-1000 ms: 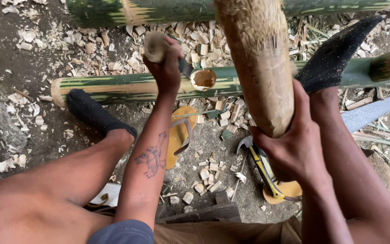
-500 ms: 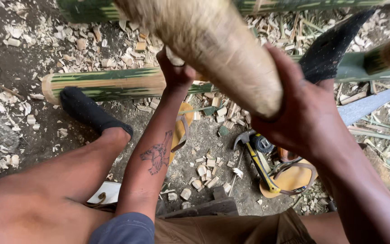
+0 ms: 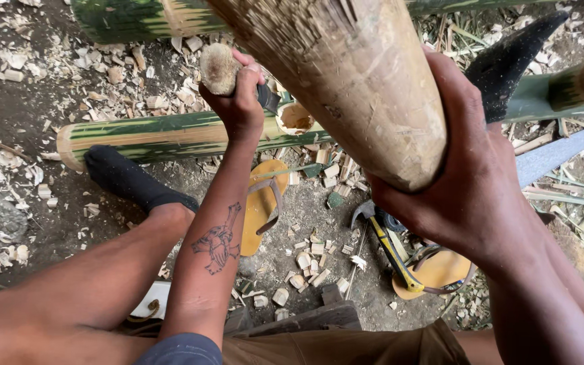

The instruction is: The person uses a hand saw to cut a section of a bamboo pole, then switches to a chisel and wooden mallet to carve out the interior. The person repeatedly strikes the chisel to remove material from the bamboo, creating a hollowed section.

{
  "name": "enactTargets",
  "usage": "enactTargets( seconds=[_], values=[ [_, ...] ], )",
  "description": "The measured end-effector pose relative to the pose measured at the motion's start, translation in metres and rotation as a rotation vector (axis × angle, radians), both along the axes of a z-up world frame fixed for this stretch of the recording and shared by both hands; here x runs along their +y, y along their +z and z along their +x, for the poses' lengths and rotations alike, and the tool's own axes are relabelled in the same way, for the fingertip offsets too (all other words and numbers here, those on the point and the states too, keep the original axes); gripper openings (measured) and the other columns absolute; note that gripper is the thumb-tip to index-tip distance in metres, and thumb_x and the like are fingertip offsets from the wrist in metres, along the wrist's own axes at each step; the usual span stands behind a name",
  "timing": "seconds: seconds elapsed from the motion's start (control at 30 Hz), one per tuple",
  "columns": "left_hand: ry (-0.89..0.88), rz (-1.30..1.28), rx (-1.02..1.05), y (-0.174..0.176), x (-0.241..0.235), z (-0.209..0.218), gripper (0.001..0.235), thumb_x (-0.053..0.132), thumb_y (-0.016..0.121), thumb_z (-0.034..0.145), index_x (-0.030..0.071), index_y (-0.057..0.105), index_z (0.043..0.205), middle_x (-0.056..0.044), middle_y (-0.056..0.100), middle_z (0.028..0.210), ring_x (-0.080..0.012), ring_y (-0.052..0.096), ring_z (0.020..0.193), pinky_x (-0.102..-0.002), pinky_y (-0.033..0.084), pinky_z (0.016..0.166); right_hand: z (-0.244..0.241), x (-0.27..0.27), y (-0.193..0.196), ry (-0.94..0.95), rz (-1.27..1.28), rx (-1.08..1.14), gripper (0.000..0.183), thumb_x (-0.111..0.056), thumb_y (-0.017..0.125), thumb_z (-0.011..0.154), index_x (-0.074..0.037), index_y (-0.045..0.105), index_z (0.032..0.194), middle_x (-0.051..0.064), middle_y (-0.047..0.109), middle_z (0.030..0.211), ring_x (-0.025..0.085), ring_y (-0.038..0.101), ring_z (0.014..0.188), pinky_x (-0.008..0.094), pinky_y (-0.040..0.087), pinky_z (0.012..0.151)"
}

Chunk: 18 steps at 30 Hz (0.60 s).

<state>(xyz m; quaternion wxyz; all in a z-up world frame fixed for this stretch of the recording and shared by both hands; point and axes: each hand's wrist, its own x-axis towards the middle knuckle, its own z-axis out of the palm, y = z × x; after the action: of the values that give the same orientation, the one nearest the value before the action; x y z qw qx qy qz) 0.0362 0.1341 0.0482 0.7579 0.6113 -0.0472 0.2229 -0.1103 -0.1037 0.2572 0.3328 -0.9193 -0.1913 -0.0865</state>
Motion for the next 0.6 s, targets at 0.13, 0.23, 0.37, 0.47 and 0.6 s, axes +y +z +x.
enactTargets(
  seconds=[0.13, 0.23, 0.37, 0.47, 0.6],
  values=[
    [-0.008, -0.027, -0.027, 0.001, -0.001, -0.005, 0.01, 0.001, 0.055, 0.084, 0.0, 0.062, 0.092, -0.008, 0.064, 0.075, -0.0177, 0.062, 0.064, -0.033, 0.054, 0.061, -0.004, -0.004, -0.007, 0.026, 0.01, -0.037, 0.103, -0.014, 0.087, 0.076, 0.0, 0.021, 0.155, 0.032, 0.058, 0.135, 0.045, 0.068, 0.117, 0.049, 0.06, 0.095],
    [0.011, 0.046, -0.026, 0.001, -0.003, -0.009, 0.009, 0.0, 0.055, 0.083, 0.0, 0.062, 0.09, -0.008, 0.064, 0.073, -0.0179, 0.063, 0.064, -0.033, 0.055, 0.062, -0.005, -0.004, -0.005, 0.021, 0.015, -0.035, 0.104, -0.014, 0.087, 0.075, 0.001, 0.021, 0.154, 0.033, 0.057, 0.135, 0.045, 0.068, 0.117, 0.05, 0.059, 0.095],
    [0.002, 0.008, -0.023, 0.0, -0.005, -0.01, 0.011, -0.001, 0.056, 0.083, -0.001, 0.062, 0.092, -0.009, 0.064, 0.076, -0.0182, 0.063, 0.068, -0.032, 0.054, 0.065, -0.004, -0.002, 0.0, 0.001, 0.036, 0.026, 0.105, -0.016, 0.087, 0.078, 0.001, 0.021, 0.158, 0.029, 0.058, 0.14, 0.041, 0.069, 0.121, 0.048, 0.06, 0.099],
    [0.085, 0.277, -0.147, -0.005, -0.002, -0.009, 0.006, -0.003, 0.058, 0.083, 0.0, 0.06, 0.087, -0.012, 0.064, 0.079, -0.0198, 0.063, 0.069, -0.033, 0.055, 0.064, -0.006, -0.001, -0.002, -0.039, -0.02, -0.04, 0.105, -0.016, 0.088, 0.071, 0.003, 0.024, 0.152, 0.032, 0.055, 0.137, 0.044, 0.067, 0.114, 0.051, 0.057, 0.092],
    [0.407, 1.029, -0.504, -0.02, 0.001, -0.003, 0.015, -0.006, 0.066, 0.084, 0.007, 0.06, 0.087, -0.013, 0.067, 0.09, -0.0242, 0.069, 0.078, -0.035, 0.06, 0.065, -0.01, -0.005, -0.012, -0.035, -0.071, -0.145, 0.108, -0.017, 0.088, 0.067, 0.001, 0.024, 0.152, 0.03, 0.053, 0.138, 0.046, 0.065, 0.119, 0.053, 0.053, 0.096]
  ],
)
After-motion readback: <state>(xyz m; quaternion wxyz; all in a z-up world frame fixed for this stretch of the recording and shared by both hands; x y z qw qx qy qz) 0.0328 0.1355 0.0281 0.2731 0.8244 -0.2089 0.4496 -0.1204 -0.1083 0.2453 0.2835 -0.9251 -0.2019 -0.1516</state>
